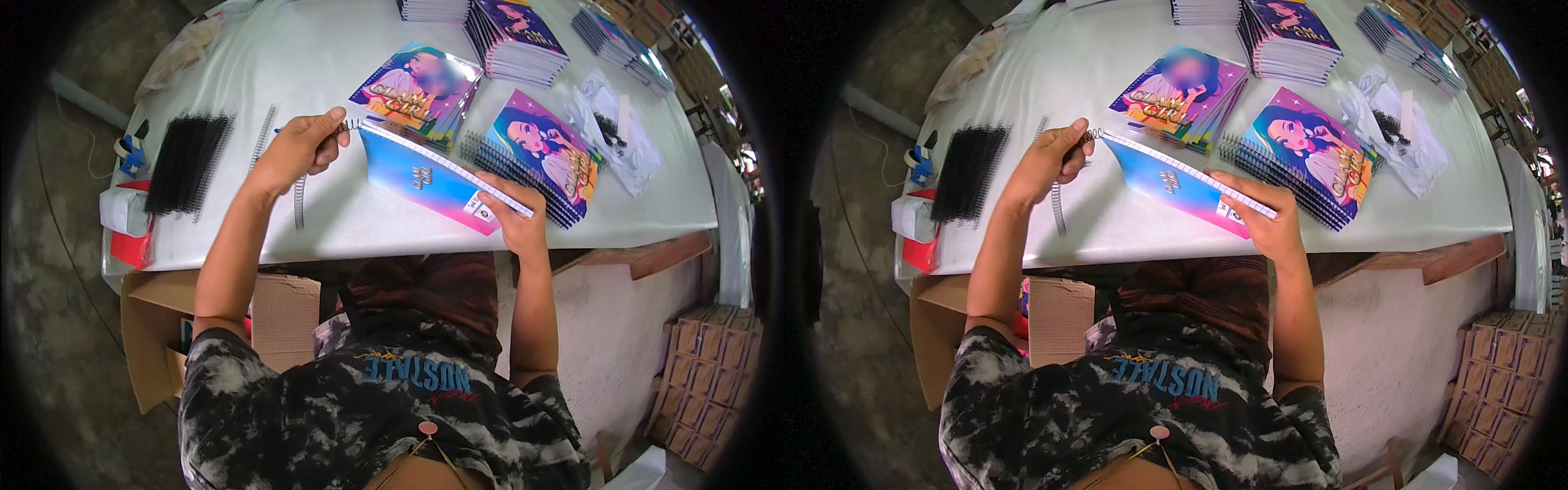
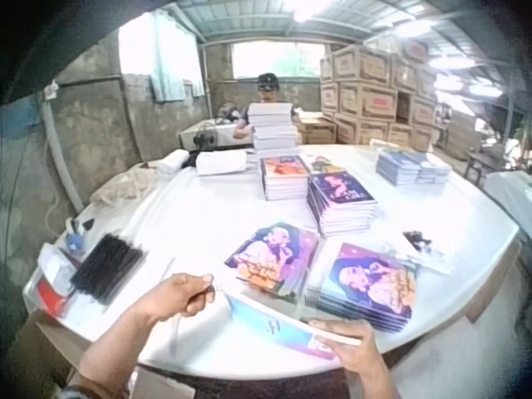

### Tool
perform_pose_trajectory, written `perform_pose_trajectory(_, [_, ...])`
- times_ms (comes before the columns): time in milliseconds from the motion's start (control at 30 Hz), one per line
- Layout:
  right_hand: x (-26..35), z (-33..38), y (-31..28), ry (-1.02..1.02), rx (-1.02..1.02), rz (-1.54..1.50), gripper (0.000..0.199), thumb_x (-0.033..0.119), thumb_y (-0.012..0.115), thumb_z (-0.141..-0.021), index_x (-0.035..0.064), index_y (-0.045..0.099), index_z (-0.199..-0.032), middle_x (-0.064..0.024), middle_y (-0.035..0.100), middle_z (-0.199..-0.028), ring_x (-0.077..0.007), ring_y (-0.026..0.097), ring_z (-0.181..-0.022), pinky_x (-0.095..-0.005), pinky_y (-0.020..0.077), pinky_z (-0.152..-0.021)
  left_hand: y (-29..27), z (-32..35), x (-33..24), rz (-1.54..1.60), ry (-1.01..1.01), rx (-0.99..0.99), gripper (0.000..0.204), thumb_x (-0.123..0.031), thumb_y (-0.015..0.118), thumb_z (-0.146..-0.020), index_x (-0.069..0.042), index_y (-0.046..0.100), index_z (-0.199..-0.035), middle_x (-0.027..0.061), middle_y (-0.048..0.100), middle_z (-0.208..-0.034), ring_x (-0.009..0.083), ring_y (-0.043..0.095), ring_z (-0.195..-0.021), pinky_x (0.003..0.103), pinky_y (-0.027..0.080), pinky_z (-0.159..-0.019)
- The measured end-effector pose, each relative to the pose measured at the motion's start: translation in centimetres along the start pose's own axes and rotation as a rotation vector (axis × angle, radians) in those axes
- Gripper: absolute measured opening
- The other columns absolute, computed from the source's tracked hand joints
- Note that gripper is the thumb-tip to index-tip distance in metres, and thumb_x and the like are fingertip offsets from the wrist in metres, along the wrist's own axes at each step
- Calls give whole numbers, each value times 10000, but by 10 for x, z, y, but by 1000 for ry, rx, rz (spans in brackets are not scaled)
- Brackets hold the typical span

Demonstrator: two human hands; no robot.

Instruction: The person repeatedly picks up a stack of printed covers and a coil binding, inserts the coil into the holes of the cover, and places the assembled notebook on a growing stack. The process is repeated for multiple units on a white table.

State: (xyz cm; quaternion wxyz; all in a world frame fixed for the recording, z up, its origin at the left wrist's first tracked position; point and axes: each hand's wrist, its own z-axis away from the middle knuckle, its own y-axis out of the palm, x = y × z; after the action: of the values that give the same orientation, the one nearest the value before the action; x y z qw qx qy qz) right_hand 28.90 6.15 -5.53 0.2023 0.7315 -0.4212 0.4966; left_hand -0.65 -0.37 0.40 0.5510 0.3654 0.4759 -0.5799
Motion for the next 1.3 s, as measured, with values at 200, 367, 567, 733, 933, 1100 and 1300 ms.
perform_pose_trajectory(200, [-6,4,-4,81,-18,-77,249,-35,609,-804,-41,620,-1053,-123,646,-1035,-125,597,-902,-235,463,-814,-20,-9,-15,-259,389,148,153,-65,676,-780,-31,566,-881,11,526,-924,66,473,-752,219,401,-707])
perform_pose_trajectory(367, [-11,1,-5,69,-18,-142,260,-43,608,-798,-31,623,-1057,-121,641,-1051,-129,592,-920,-243,463,-819,-12,-5,-32,-390,279,169,217,-86,629,-827,-14,567,-1021,13,536,-867,50,464,-680,192,396,-627])
perform_pose_trajectory(567, [-15,-4,-9,-87,93,-127,282,-74,599,-778,-36,621,-1057,-138,636,-1065,-175,602,-975,-258,469,-843,-20,-3,-33,-228,19,290,248,-196,544,-900,15,590,-1021,-4,516,-628,32,414,-516,171,349,-463])
perform_pose_trajectory(733, [-5,-2,-9,45,82,-130,259,-51,618,-780,-38,627,-1039,-106,654,-1005,-134,602,-913,-241,472,-805,-20,-5,-32,-198,-8,244,247,-206,529,-909,15,602,-993,11,539,-649,46,449,-529,173,370,-473])
perform_pose_trajectory(933, [-14,8,-4,210,-37,-167,252,27,644,-802,-30,623,-1046,-42,654,-889,-67,566,-784,-220,461,-711,-10,1,-31,-433,304,153,229,-128,613,-841,6,570,-1021,51,602,-841,97,538,-743,235,438,-684])
perform_pose_trajectory(1100, [-18,12,2,184,-82,-93,230,49,636,-817,-32,626,-1031,-42,654,-855,-64,560,-750,-207,450,-676,6,9,-59,-909,396,92,238,-100,642,-796,8,573,-998,107,602,-921,190,567,-841,313,448,-767])
perform_pose_trajectory(1300, [-14,12,3,113,-62,-46,229,46,630,-822,-31,625,-1037,-37,652,-840,-64,557,-744,-209,451,-675,0,9,-52,-1102,523,67,208,-121,652,-775,8,594,-928,133,602,-923,278,576,-845,349,463,-733])
